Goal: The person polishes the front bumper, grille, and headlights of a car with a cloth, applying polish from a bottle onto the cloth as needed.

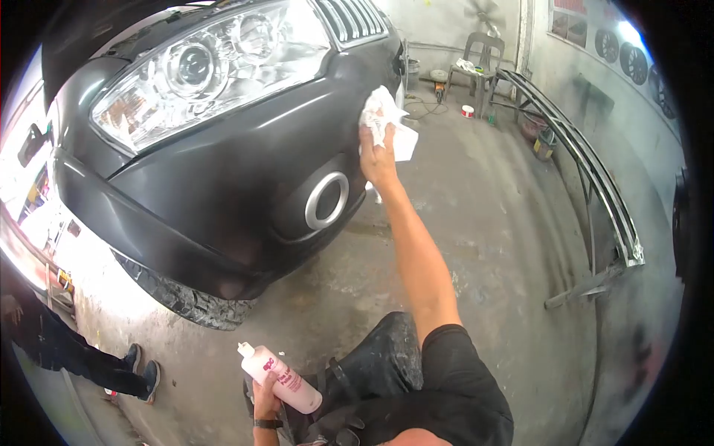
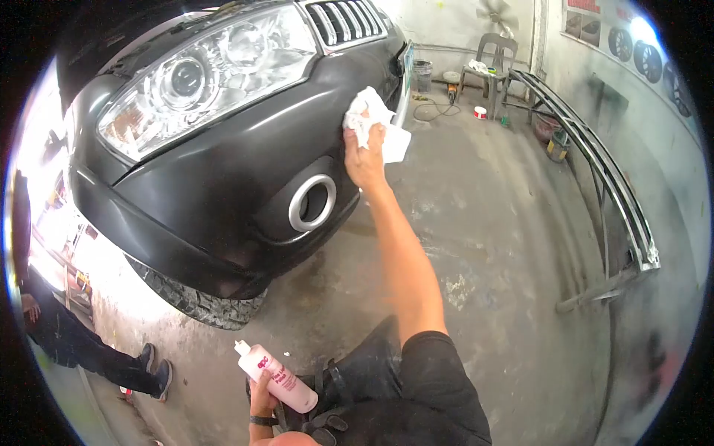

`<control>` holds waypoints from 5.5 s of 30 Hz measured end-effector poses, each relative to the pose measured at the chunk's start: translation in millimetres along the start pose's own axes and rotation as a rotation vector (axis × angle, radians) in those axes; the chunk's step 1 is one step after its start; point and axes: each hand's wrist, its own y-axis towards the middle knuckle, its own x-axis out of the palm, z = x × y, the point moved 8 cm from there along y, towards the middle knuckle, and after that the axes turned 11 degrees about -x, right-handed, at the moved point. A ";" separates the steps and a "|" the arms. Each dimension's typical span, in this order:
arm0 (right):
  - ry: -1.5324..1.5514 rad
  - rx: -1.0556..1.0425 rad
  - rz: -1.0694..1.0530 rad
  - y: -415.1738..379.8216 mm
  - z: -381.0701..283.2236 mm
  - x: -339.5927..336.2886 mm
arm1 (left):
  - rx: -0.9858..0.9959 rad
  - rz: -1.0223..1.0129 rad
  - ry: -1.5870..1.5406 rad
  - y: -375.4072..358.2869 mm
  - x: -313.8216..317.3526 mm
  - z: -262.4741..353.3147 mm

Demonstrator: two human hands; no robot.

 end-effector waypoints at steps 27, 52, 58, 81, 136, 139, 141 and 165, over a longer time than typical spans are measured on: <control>-0.236 -0.721 -0.167 -11.0 -275.3 61.9 | 0.076 -0.056 -0.066 -12.3 -15.7 10.8; -0.566 -1.032 -0.335 -118.2 -296.9 138.9 | 0.057 -0.095 -0.108 -14.4 -1.2 17.9; -0.228 -0.674 -0.189 -72.9 -293.3 92.1 | 0.099 -0.059 -0.107 -17.0 -8.0 20.4; -0.459 -1.154 -0.417 -9.6 -410.6 205.0 | 0.061 -0.090 -0.026 -17.9 -24.5 13.6; -0.317 -1.484 -0.905 -169.1 -334.5 202.3 | 0.103 -0.108 -0.048 -22.8 -24.9 15.1; -0.274 -1.221 -0.749 -117.7 -367.1 212.1 | 0.105 -0.104 -0.057 -25.9 -24.3 22.8; -0.428 -1.157 -0.552 -81.9 -386.5 217.9 | 0.087 -0.100 -0.038 -27.1 -22.9 29.3; -0.250 -0.584 0.059 -7.2 -312.4 78.4 | 0.038 -0.159 -0.082 -21.7 24.1 30.7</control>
